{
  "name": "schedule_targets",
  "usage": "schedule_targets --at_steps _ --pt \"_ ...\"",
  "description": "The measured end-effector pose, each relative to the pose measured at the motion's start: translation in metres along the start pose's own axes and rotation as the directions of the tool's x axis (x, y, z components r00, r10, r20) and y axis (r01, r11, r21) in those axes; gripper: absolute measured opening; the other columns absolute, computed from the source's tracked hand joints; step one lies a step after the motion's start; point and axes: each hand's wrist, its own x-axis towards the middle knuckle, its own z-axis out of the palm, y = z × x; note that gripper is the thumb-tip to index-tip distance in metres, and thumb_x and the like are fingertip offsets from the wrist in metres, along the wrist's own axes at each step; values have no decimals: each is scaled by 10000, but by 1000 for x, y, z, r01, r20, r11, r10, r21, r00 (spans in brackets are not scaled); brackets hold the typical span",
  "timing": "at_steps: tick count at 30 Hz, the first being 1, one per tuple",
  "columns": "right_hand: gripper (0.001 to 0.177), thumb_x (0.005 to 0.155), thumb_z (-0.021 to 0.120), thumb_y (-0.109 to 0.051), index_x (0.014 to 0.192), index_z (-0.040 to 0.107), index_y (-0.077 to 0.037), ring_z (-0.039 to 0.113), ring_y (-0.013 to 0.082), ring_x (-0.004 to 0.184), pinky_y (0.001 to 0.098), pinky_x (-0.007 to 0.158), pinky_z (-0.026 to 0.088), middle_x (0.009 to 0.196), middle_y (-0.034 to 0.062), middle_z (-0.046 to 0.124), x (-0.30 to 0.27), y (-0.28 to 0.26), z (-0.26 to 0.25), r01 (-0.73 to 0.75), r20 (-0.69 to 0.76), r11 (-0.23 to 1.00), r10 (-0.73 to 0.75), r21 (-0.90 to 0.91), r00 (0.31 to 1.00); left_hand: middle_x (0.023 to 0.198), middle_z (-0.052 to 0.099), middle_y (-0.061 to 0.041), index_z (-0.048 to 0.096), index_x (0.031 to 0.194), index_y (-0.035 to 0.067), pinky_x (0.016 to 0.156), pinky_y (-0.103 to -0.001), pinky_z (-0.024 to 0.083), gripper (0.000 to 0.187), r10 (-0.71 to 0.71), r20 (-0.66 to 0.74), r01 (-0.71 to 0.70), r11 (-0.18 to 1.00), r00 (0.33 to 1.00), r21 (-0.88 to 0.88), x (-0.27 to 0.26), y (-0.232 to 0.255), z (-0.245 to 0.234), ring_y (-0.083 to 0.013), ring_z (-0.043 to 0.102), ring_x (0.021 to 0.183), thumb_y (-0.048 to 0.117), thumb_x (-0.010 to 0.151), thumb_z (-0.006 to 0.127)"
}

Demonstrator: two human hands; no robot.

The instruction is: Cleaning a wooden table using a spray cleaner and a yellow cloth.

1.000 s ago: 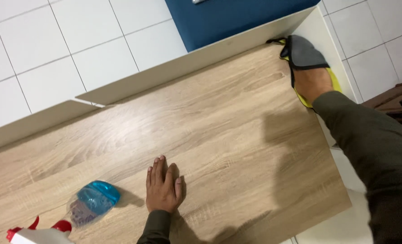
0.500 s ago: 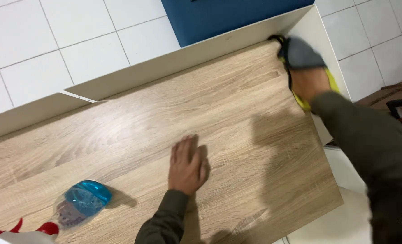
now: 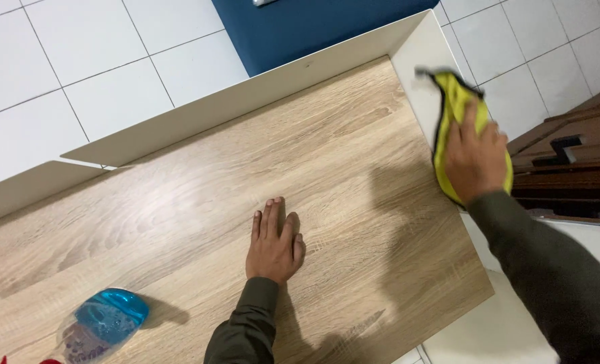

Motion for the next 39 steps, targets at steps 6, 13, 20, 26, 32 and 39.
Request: schedule_targets --at_steps 6,13,20,26,32,39 --pt "418 1071 404 -333 1396 590 -149 319 462 1551 687 1211 220 1674 181 364 -70 5 31 121 161 875 -50 -468 986 1626 295 -219 572 1369 75 1242 -550 185 495 -15 -17 15 1000 1000 -12 1 2 1 -365 256 1524 340 969 453" --pt "429 1124 339 -375 1446 574 -216 210 315 1650 791 1163 55 1752 84 352 -57 -13 34 28 120 881 33 -472 992 1632 317 -235 576 1361 58 1245 -547 208 494 -22 -28 22 1000 999 -8 -5 -3 -1 -364 271 1533 341 977 450" --pt "470 1137 212 -303 1499 459 -133 126 347 1649 737 1235 -9 1760 149 220 0 5 32 41 18 989 -39 -142 999 1630 323 -239 586 1365 44 1247 -546 202 505 -18 -35 18 1000 999 -1 -3 -2 4 -360 272 1534 347 983 454" --pt "525 1118 129 -318 1513 280 -6 77 374 1660 657 1344 27 1734 144 112 118 -13 51 348 -401 860 -189 373 897 1636 313 -231 596 1352 44 1258 -521 191 505 -42 -37 41 999 998 -4 -3 -2 4 -363 267 1539 341 969 455" --pt "518 1107 278 -302 1532 430 -47 397 402 1448 533 1219 293 1589 225 398 91 -13 105 198 262 956 -138 -218 955 1638 332 -220 606 1336 43 1274 -504 199 485 -52 -39 52 999 998 -12 -4 -1 2 -352 282 1548 335 977 461" --pt "404 1071 394 -271 1368 552 -48 490 394 1374 505 1140 404 1494 230 509 -50 -8 28 124 131 958 -92 -259 987 1619 337 -235 604 1340 39 1257 -521 194 481 -22 -65 23 1000 998 1 -4 0 4 -371 285 1523 316 966 483"
